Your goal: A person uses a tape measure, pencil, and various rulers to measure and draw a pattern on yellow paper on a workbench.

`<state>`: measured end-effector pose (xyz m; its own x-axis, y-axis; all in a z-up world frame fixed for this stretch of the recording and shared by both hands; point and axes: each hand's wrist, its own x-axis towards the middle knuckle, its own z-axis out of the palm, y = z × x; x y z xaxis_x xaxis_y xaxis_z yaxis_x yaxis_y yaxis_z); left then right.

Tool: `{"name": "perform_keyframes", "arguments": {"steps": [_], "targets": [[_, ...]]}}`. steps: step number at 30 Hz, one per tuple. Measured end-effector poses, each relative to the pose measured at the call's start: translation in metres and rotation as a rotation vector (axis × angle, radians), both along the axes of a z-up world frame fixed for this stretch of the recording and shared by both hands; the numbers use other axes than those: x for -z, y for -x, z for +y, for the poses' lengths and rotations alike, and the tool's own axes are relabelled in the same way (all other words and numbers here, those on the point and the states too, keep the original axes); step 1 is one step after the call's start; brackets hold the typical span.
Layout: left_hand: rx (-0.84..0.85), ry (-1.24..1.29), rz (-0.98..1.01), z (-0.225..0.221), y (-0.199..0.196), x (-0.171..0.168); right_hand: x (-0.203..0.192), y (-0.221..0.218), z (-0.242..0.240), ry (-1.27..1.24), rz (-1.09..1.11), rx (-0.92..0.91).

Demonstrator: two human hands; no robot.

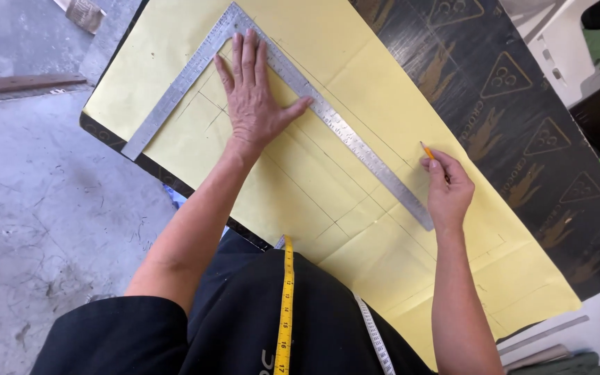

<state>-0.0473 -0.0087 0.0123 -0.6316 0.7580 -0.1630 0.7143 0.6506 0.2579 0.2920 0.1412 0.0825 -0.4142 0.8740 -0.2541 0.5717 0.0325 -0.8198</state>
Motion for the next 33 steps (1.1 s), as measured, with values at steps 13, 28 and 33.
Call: {"name": "perform_keyframes", "arguments": {"steps": [13,28,33], "targets": [[0.067,-0.051,-0.001,-0.004,0.012,0.002,0.01,0.215,-0.016,-0.156,0.251,-0.346],[0.05,-0.145,0.028,-0.003,0.014,0.002,0.024,0.322,-0.009,-0.46,0.217,-0.617],[0.076,-0.051,0.001,-0.004,0.015,-0.002,-0.039,0.26,0.009,-0.179,-0.207,-0.674]]}}
